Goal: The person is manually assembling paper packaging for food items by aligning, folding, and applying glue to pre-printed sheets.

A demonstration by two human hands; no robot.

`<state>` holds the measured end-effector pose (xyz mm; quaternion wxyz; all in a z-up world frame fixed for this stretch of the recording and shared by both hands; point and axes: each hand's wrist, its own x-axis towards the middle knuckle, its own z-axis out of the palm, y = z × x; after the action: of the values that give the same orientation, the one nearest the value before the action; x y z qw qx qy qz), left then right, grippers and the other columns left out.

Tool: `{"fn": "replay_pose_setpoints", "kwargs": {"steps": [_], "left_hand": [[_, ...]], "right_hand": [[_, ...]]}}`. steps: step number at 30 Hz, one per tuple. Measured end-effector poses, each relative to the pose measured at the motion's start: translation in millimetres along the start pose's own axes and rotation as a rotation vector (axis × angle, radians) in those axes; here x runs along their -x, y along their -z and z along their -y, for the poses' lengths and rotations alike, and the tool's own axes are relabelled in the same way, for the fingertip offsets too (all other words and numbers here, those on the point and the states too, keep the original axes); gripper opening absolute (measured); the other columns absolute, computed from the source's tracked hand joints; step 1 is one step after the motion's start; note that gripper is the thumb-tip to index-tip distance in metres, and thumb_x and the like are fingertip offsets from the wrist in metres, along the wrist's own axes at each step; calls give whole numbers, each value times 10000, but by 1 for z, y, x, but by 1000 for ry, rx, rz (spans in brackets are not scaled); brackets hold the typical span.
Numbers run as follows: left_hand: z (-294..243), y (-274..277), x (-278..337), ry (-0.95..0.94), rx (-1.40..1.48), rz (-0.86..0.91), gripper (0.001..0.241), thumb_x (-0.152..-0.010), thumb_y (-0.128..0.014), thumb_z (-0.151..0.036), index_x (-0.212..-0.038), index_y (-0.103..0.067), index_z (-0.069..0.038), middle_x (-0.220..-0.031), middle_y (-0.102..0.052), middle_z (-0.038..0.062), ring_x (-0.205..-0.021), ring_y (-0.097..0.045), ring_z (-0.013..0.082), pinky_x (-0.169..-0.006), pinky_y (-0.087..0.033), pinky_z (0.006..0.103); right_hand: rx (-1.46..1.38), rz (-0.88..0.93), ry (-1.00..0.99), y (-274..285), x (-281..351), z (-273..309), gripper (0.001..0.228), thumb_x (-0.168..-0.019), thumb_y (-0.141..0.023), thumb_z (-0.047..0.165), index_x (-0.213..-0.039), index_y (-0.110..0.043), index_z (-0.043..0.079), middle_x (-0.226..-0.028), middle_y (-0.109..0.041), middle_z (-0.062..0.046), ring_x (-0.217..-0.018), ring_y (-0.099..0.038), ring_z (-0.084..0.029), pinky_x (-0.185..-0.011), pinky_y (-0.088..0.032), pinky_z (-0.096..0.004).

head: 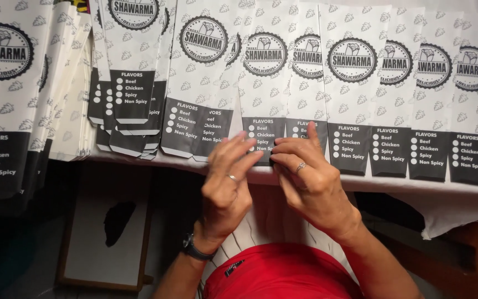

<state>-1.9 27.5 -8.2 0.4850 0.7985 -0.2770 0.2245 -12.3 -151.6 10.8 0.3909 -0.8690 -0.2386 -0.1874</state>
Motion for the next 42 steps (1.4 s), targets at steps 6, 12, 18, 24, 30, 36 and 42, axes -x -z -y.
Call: {"fn": "replay_pose_setpoints", "kwargs": {"steps": [6, 12, 18, 24, 30, 36, 42], "left_hand": [[26, 51, -9, 48, -411, -81, 242, -1008, -540, 159, -1137, -715, 52, -1271, -688, 173, -1284, -619, 386, -1159, -423, 583], [43, 74, -5, 37, -491, 121, 421, -976, -585, 212, -1337, -661, 9, -1446, -624, 171, -1436, -515, 398, -1265, -206, 598], [46, 76, -3, 0, -568, 169, 353, -977, -685, 68, -1319, -682, -22, -1395, -677, 145, -1365, -597, 328, -1231, -215, 642], [49, 73, -1, 6, -540, 87, 243, -998, -634, 8, -1217, -738, 21, -1334, -698, 152, -1311, -605, 331, -1228, -241, 607], [36, 78, -8, -115, -253, 84, 165, -995, -645, 84, -1133, -705, 17, -1278, -669, 182, -1263, -651, 359, -1205, -364, 595], [45, 79, -8, -131, -126, 210, 190, -912, -775, 74, -1089, -709, 53, -1211, -710, 187, -1224, -679, 374, -1212, -343, 638], [46, 79, -8, -136, -79, 172, 137, -895, -781, 95, -1001, -709, 49, -1096, -721, 163, -1138, -707, 358, -1195, -368, 628]], "right_hand": [[42, 34, 46, 4, -4, 8, 162, -951, -630, -121, -1100, -614, -58, -1136, -611, -169, -1181, -575, -393, -1217, -332, -669], [6, 75, 135, -16, -19, 22, 277, -1016, -472, -68, -1282, -550, -74, -1358, -542, -297, -1340, -524, -524, -1221, -316, -738], [171, 233, 254, -52, -24, 18, 402, -1005, -382, -118, -1384, -513, -127, -1436, -544, -303, -1380, -517, -487, -1226, -264, -692], [119, 202, 212, -47, -18, 16, 367, -1019, -425, -67, -1369, -531, -91, -1412, -567, -296, -1354, -545, -496, -1221, -284, -701], [74, 77, 222, -50, -27, 19, 129, -1021, -600, -33, -1138, -577, -81, -1230, -649, -281, -1205, -651, -470, -1169, -343, -712], [58, 37, 244, -49, -28, 18, 49, -1005, -627, -34, -1026, -597, -67, -1144, -673, -269, -1159, -675, -465, -1154, -372, -706], [34, 31, 253, -47, -29, 19, 58, -994, -641, -40, -980, -589, -61, -1105, -676, -257, -1113, -686, -456, -1138, -384, -716]]}}
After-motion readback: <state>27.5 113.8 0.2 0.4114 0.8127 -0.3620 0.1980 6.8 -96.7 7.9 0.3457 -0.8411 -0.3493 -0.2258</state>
